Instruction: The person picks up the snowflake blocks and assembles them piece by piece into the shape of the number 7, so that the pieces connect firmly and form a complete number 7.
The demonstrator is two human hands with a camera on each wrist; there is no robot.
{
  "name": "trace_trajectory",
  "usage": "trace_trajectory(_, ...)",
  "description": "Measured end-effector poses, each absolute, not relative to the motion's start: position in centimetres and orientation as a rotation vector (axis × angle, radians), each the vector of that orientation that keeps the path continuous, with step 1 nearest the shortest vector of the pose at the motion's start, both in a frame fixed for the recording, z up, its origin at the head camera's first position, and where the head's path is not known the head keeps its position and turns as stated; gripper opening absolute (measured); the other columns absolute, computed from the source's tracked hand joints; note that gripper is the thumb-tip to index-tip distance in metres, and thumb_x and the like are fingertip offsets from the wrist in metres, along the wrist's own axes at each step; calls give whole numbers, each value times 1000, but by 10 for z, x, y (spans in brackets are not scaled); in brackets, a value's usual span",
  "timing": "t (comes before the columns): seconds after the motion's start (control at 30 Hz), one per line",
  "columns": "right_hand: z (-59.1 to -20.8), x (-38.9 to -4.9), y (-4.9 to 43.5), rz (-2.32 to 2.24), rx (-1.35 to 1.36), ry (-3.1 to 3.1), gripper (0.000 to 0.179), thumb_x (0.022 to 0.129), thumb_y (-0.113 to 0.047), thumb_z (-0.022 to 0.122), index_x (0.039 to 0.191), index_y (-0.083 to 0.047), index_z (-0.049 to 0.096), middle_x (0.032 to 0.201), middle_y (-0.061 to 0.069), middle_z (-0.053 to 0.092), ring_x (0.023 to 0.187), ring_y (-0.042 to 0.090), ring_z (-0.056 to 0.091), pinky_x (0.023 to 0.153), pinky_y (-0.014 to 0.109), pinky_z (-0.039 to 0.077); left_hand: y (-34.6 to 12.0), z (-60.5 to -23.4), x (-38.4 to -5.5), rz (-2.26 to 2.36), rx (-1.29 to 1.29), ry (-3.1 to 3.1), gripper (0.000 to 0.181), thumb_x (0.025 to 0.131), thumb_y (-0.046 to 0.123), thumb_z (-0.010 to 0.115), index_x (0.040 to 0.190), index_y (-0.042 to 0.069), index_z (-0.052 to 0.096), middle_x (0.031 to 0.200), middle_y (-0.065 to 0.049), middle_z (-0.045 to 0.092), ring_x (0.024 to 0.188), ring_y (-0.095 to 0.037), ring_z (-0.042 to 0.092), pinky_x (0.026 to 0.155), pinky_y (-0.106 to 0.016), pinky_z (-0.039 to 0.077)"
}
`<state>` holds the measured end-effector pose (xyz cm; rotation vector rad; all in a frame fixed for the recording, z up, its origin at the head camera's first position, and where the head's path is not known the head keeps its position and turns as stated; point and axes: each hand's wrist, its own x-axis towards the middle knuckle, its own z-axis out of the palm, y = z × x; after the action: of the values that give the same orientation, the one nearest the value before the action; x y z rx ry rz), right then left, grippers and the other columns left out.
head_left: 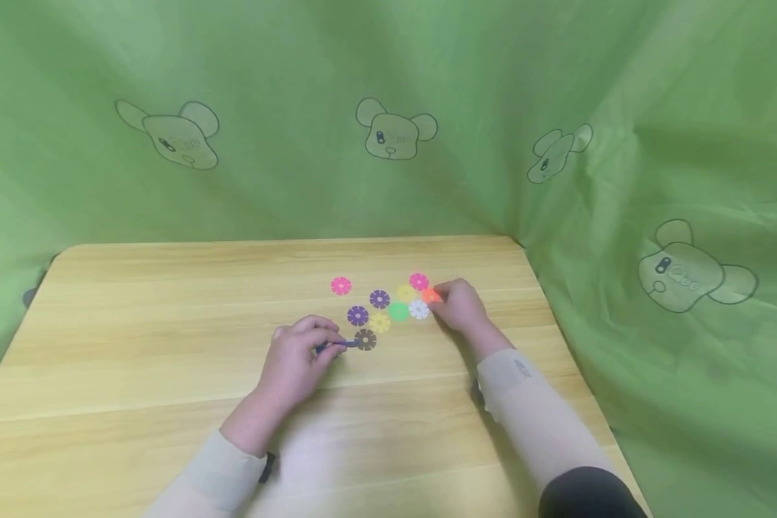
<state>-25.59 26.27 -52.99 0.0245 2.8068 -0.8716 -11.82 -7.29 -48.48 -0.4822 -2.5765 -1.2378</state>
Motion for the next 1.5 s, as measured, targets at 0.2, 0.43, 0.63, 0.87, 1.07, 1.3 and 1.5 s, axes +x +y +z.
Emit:
trace_trajectory(0.2,-529,-258,260,-855,30,2806,47,100,-14,72,140,9,61,143,29,59,138,47,52,119,57,37,-73,-484,-118,-1236,-485,-2572,8,88,14,87,95,14,82,111,0,77,97,-20,73,94,-47,44)
trace_trajectory(0.43,-533,-261,263,-867,75,2803,46,99,-14,73,136,9,61,138,29,61,134,46,54,118,57,40,-72,-484,-119,-1239,-496,-2560,8,88,14,87,95,14,82,111,0,77,97,-20,73,94,-47,44)
trace_trajectory(0.63,-532,-259,265,-906,125,2798,47,97,-16,77,134,9,61,134,28,62,128,45,56,114,56,43,-72,-483,-118,-1230,-489,-2569,8,89,15,86,95,14,82,111,0,77,98,-20,73,95,-48,44)
trace_trajectory(0.87,-530,-257,266,-978,154,2818,46,94,-13,80,131,6,61,122,24,65,114,41,61,105,54,50,-73,-484,-118,-1228,-476,-2576,9,88,15,87,96,14,82,111,-1,77,99,-21,73,94,-48,43)
trace_trajectory(1.07,-527,-255,268,-1021,183,2831,29,99,-9,71,124,3,64,109,19,65,100,35,62,91,48,56,-72,-484,-118,-1235,-473,-2574,9,89,16,86,96,13,82,111,-1,77,98,-20,72,94,-47,43)
trace_trajectory(1.3,-522,-251,268,-1096,209,2801,22,101,-10,67,119,3,67,108,19,66,100,35,63,90,47,57,-73,-485,-118,-1243,-478,-2563,9,89,15,86,97,13,81,112,-3,77,99,-21,73,95,-49,43)
trace_trajectory(1.5,-514,-248,266,-1193,213,2771,25,101,-11,69,120,5,67,109,20,69,99,33,66,87,43,59,-73,-484,-118,-1240,-474,-2568,9,89,16,86,97,13,81,112,-1,76,99,-21,72,95,-49,43)
